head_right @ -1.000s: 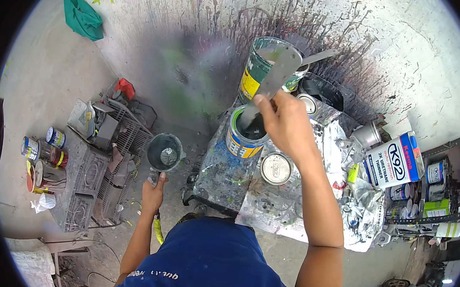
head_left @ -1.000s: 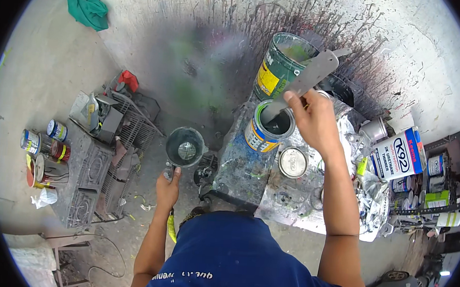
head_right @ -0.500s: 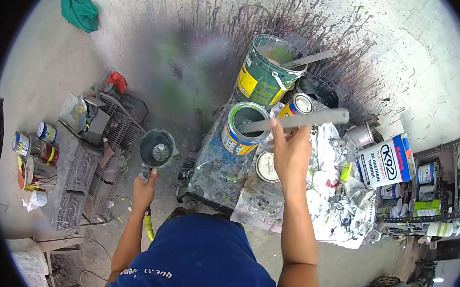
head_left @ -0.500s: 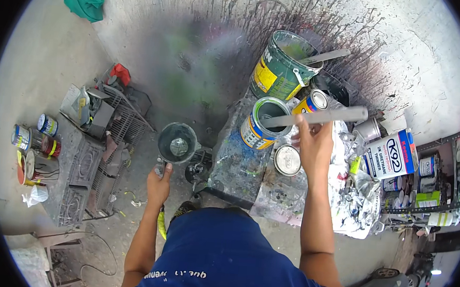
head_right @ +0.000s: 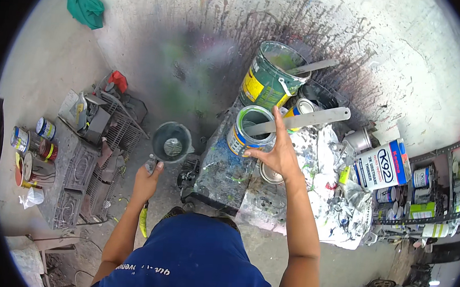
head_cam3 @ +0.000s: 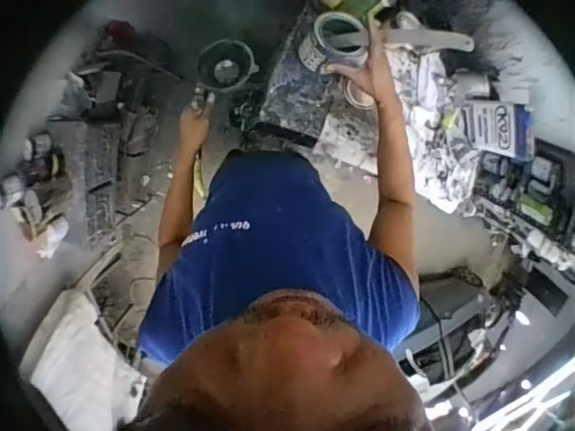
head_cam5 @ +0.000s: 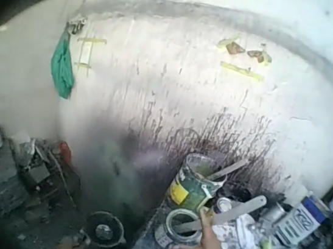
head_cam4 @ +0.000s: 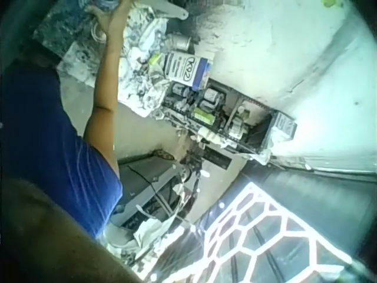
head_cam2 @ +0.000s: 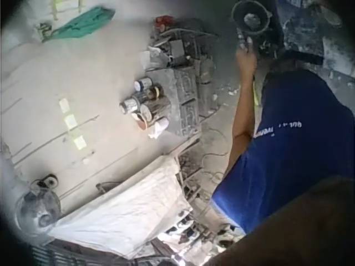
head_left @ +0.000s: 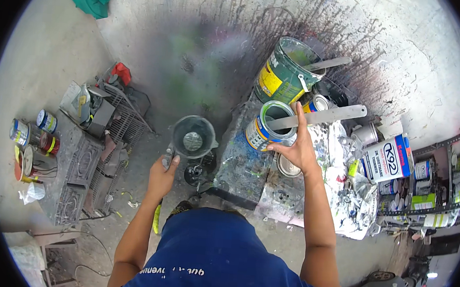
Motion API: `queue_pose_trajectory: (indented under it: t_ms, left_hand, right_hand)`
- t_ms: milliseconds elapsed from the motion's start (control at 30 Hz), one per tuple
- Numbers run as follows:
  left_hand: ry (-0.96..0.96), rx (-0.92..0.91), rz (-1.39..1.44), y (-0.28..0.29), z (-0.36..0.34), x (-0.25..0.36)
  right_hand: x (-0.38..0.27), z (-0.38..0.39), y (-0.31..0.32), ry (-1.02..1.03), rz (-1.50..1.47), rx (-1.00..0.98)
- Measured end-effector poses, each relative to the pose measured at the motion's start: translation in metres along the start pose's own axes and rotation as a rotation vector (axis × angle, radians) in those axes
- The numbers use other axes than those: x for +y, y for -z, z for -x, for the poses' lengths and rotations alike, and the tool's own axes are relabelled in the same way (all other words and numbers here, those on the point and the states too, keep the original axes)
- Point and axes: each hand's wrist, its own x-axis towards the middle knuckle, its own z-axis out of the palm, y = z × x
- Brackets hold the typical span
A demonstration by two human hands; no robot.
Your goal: Painting a car door using a spray gun and mixing paint chemicals.
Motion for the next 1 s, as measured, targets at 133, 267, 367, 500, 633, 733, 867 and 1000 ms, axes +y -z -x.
queue_pose_trajectory:
  t_ms: [133, 267, 367, 500, 633, 733, 867, 1000]
  left_hand:
    - [-0.061, -0.011, -0.013, 0.004, 0.0, 0.022]
    - [-0.122, -0.005, -0.091, 0.004, -0.002, 0.03]
    - [-0.089, 0.01, -0.11, 0.011, 0.002, 0.044]
    - [-0.087, 0.011, -0.105, 0.014, -0.003, 0.042]
    - [-0.124, 0.04, -0.097, 0.014, -0.006, 0.044]
    - [-0.143, 0.037, -0.142, 0.014, -0.007, 0.045]
    - [-0.201, 0.06, -0.17, 0.012, -0.006, 0.044]
    - [-0.189, 0.04, -0.161, 0.013, -0.006, 0.044]
  right_hand:
    - [0.009, -0.007, -0.015, 0.022, -0.241, 0.054]
    - [-0.015, -0.004, -0.014, -0.05, -0.346, 0.077]
    - [-0.048, -0.013, -0.007, 0.046, -0.086, 0.075]
    - [-0.098, -0.025, 0.014, 0.12, 0.099, 0.004]
    - [-0.135, -0.035, 0.022, 0.323, 0.414, -0.1]
    - [-0.155, -0.037, 0.021, 0.437, 0.546, -0.157]
    - [-0.174, -0.039, 0.013, 0.427, 0.695, -0.207]
    - [-0.185, -0.04, 0.003, 0.484, 0.81, -0.216]
